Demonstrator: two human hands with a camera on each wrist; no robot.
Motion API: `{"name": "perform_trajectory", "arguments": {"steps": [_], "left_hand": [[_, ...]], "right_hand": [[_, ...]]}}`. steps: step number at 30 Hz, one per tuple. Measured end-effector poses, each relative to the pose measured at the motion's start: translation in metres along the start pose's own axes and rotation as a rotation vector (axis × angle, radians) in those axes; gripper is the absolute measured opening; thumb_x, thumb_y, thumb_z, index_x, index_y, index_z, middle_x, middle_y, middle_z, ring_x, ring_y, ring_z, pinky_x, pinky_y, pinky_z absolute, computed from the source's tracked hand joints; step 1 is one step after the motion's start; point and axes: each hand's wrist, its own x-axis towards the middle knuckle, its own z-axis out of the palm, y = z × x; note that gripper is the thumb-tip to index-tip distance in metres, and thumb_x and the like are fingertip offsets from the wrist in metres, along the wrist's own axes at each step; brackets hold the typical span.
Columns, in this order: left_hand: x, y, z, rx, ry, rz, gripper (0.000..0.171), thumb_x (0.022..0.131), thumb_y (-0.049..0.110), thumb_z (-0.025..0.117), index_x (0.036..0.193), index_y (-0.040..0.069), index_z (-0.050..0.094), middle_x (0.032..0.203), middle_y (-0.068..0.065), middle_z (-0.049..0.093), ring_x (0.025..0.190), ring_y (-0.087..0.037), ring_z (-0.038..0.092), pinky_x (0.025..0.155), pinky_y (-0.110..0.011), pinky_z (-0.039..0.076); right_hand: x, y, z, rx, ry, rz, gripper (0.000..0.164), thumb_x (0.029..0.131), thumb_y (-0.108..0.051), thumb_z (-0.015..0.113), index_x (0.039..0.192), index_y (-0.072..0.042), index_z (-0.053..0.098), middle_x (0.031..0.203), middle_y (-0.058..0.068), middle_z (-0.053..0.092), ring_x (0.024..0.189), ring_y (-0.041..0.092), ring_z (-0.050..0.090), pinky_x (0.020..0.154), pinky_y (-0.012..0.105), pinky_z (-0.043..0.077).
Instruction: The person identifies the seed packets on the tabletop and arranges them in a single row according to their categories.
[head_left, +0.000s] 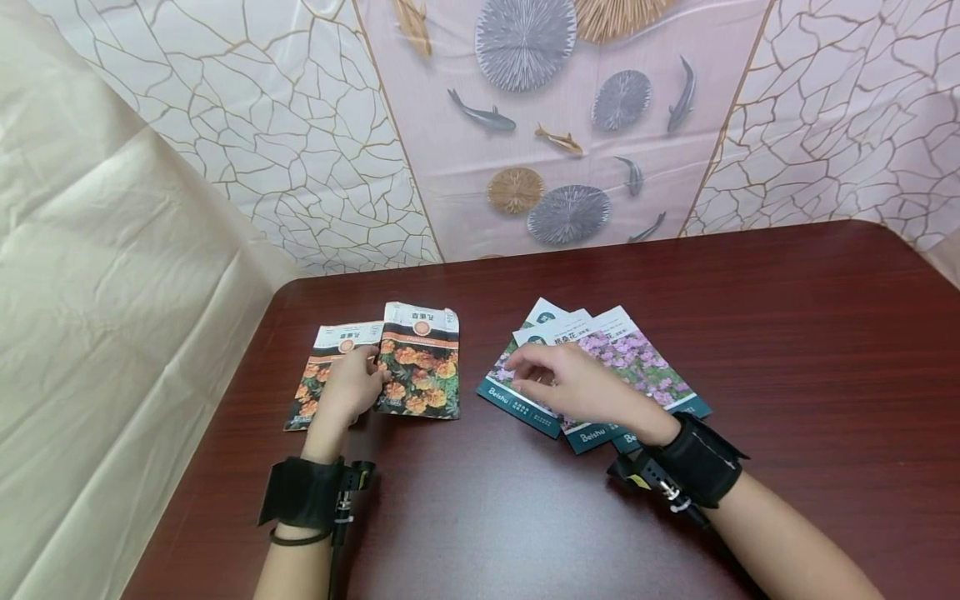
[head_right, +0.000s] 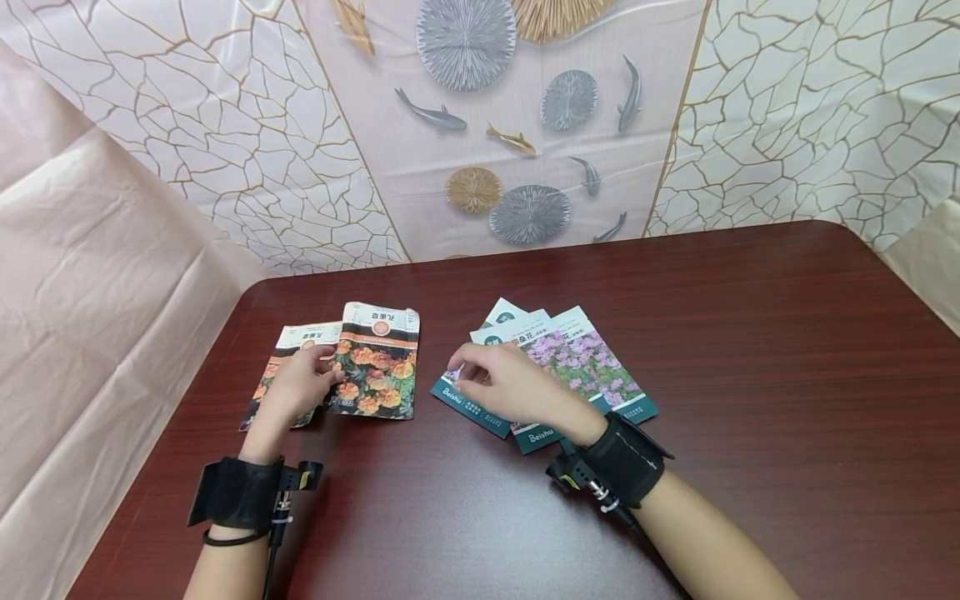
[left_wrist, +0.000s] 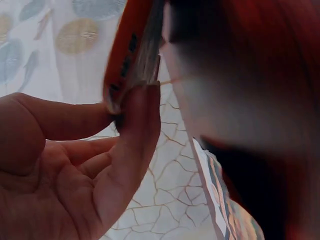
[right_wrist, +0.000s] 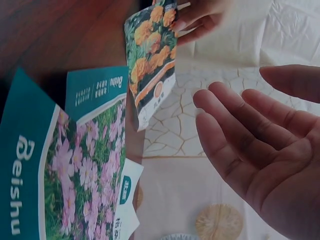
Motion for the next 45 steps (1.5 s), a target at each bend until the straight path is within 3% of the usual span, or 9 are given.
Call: {"name": "perform_trajectory", "arguments": {"steps": [4,7,12,14,17,21,24,33,45], "left_hand": [[0.001,-0.003,0.004,0.110,-0.002,0.013,0.036,0.091,0.010,0.056,0.121,-0.009,0.049,0.063,-0.009,0.050,0.051,-0.018,0.039,0.053,-0.031,0.032],[0.001,-0.004,0.006,0.157,-0.018,0.002,0.028,0.090,0.011,0.058,0.111,-0.007,0.053,0.060,-0.007,0.046,0.051,-0.019,0.039,0.054,-0.032,0.033],[0.000,-0.001,0.008,0.191,-0.012,-0.029,0.024,0.087,0.013,0.061,0.103,-0.005,0.057,0.072,-0.013,0.056,0.061,-0.025,0.051,0.056,-0.037,0.039],[-0.001,0.002,0.009,0.208,-0.022,-0.031,0.032,0.088,0.015,0.061,0.112,-0.004,0.056,0.080,-0.015,0.059,0.064,-0.026,0.053,0.058,-0.038,0.040],[-0.002,0.006,0.013,0.250,-0.060,0.016,0.043,0.089,0.020,0.060,0.123,-0.004,0.050,0.099,-0.021,0.059,0.079,-0.031,0.057,0.067,-0.042,0.044],[-0.005,0.012,0.022,0.284,-0.119,0.138,0.054,0.090,0.026,0.059,0.133,-0.003,0.042,0.125,-0.026,0.047,0.113,-0.041,0.045,0.090,-0.051,0.039],[-0.006,0.016,0.029,0.295,-0.171,0.187,0.059,0.090,0.030,0.058,0.137,0.001,0.037,0.135,-0.028,0.036,0.124,-0.045,0.032,0.095,-0.054,0.034],[-0.008,0.021,0.036,0.352,-0.323,0.176,0.066,0.093,0.033,0.053,0.143,0.002,0.025,0.145,-0.029,0.015,0.132,-0.046,0.013,0.101,-0.057,0.023],[-0.006,0.014,0.031,0.316,-0.396,0.196,0.070,0.092,0.035,0.054,0.145,0.003,0.021,0.147,-0.029,0.007,0.133,-0.045,0.005,0.102,-0.058,0.020]], "right_hand": [[0.000,-0.004,0.005,-0.054,-0.037,-0.029,0.020,0.088,-0.008,0.060,0.107,-0.002,0.062,0.094,0.006,0.066,0.085,0.013,0.061,0.072,0.028,0.050],[-0.001,-0.007,0.007,-0.098,-0.077,-0.032,0.023,0.089,-0.010,0.059,0.110,-0.001,0.061,0.099,0.008,0.065,0.089,0.015,0.061,0.076,0.032,0.048],[-0.002,-0.010,0.013,-0.153,-0.130,-0.062,0.026,0.089,-0.012,0.059,0.113,0.000,0.060,0.107,0.009,0.063,0.096,0.018,0.059,0.082,0.035,0.045],[-0.002,-0.011,0.016,-0.154,-0.159,-0.071,0.027,0.090,-0.013,0.058,0.114,-0.001,0.060,0.111,0.010,0.061,0.099,0.019,0.057,0.083,0.034,0.045],[-0.002,-0.013,0.021,-0.150,-0.204,-0.079,0.029,0.090,-0.013,0.057,0.117,-0.001,0.059,0.115,0.009,0.060,0.106,0.020,0.055,0.089,0.035,0.043],[-0.001,-0.014,0.029,-0.167,-0.244,-0.105,0.030,0.090,-0.013,0.057,0.118,0.000,0.058,0.116,0.009,0.059,0.111,0.021,0.053,0.093,0.035,0.041],[-0.001,-0.014,0.035,-0.188,-0.263,-0.116,0.031,0.090,-0.015,0.058,0.117,-0.001,0.058,0.115,0.008,0.060,0.111,0.020,0.053,0.093,0.035,0.041],[-0.001,-0.013,0.045,-0.196,-0.300,-0.119,0.031,0.090,-0.016,0.059,0.117,-0.001,0.059,0.115,0.007,0.060,0.111,0.018,0.052,0.093,0.032,0.041],[0.004,-0.014,0.052,-0.230,-0.358,-0.104,0.034,0.090,-0.017,0.059,0.120,-0.002,0.057,0.119,0.007,0.058,0.115,0.017,0.050,0.096,0.031,0.039]]}}
